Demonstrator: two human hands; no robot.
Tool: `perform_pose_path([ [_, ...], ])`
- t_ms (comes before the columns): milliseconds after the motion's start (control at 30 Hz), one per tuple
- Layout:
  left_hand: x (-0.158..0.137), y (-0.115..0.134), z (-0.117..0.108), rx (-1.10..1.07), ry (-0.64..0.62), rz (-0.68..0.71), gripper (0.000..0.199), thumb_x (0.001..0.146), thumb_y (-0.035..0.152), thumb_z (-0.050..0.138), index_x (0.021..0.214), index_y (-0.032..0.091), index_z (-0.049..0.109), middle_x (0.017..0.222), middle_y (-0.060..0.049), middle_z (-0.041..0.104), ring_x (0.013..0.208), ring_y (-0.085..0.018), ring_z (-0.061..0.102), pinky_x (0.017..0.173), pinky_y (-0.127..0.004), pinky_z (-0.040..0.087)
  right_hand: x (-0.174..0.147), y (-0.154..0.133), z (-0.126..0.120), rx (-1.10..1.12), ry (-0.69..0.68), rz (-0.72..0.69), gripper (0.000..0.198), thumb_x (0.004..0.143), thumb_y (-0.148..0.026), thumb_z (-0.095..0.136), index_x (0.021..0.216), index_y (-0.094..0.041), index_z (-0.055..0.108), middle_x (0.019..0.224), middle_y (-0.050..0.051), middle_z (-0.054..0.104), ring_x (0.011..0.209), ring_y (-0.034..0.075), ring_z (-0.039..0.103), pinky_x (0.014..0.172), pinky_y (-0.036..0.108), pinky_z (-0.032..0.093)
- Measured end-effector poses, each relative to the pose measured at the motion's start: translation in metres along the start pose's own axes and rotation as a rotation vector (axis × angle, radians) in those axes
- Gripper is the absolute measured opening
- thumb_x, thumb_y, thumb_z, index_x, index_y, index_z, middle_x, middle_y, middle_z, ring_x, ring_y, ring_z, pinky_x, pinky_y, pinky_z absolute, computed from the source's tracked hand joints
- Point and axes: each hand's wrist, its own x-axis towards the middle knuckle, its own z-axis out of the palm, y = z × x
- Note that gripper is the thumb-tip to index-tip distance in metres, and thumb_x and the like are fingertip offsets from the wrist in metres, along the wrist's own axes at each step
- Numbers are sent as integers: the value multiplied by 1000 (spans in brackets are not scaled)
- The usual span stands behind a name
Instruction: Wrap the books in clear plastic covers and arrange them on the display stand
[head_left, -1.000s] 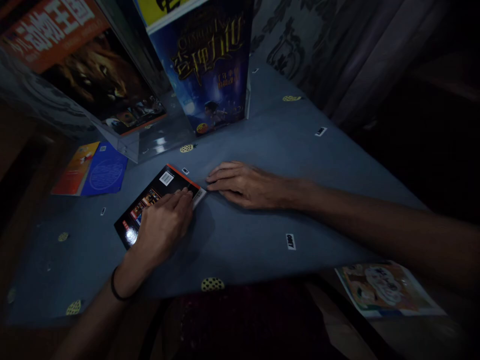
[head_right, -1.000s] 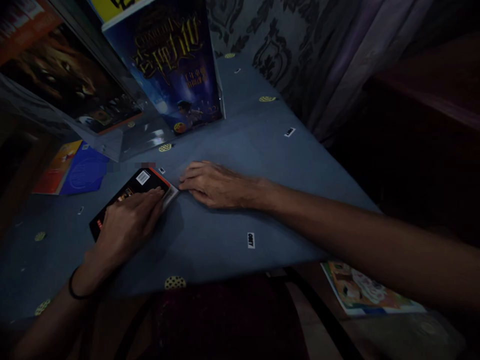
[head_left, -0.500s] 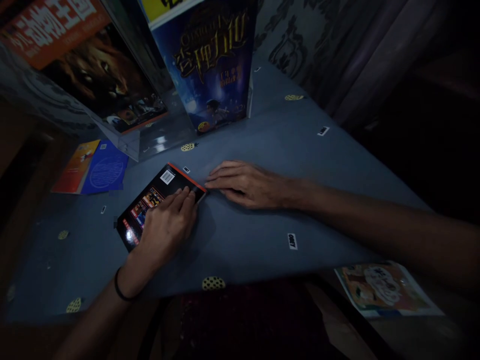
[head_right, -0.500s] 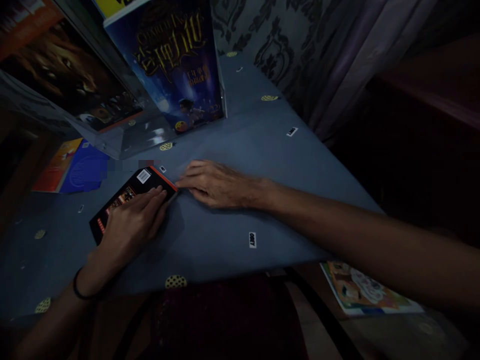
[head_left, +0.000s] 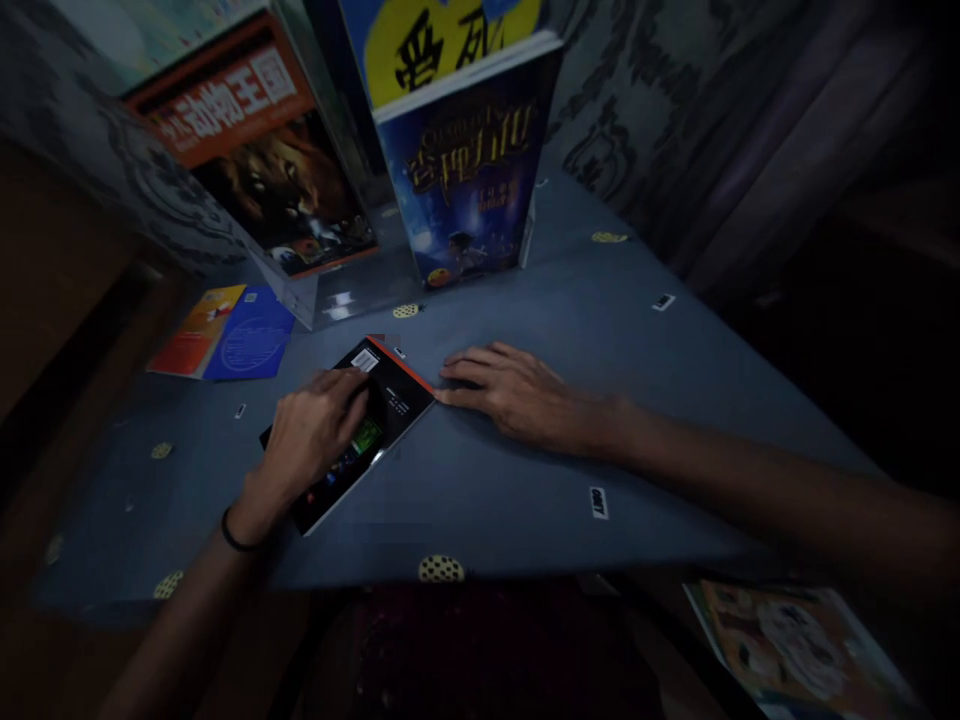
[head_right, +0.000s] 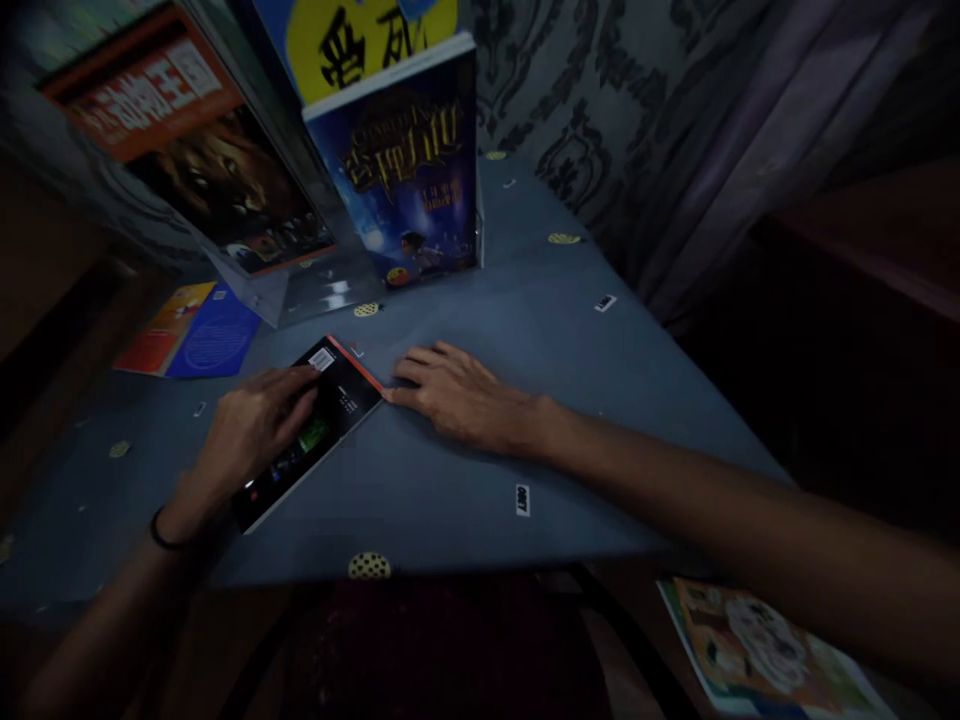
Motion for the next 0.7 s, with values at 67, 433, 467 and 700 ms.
perform_pose_path([
  [67,-10,-23,0,25,-16,-93,35,102,33,44,123,18,66,124,-12,72,109,-28,69,81,-40,59,1,-5,-1,-36,0,-11,46,87,-3,51,127,-21,64,129,11,67,119,27,57,96,45,45],
  [433,-53,-43,15,123,87,-177,33,103,32,40,122,18,64,111,-11,72,97,-25,66,84,-37,55,11,-15,3,-166,-19,62,49,92,-3,43,136,-18,58,133,16,64,119,30,60,94,47,50],
  [467,-53,-43,17,120,94,-181,34,103,33,40,122,18,64,111,-11,71,98,-25,66,84,-38,55,11,-15,3,-159,-20,69,50,92,-3,42,137,-20,57,134,15,63,121,29,59,95,46,50],
  [700,-55,-49,25,4,121,-246,37,103,35,39,122,16,64,116,-12,68,105,-26,63,92,-41,53,9,-19,6,-187,-78,98,52,93,-2,40,137,-22,59,135,14,62,124,29,56,97,46,47],
])
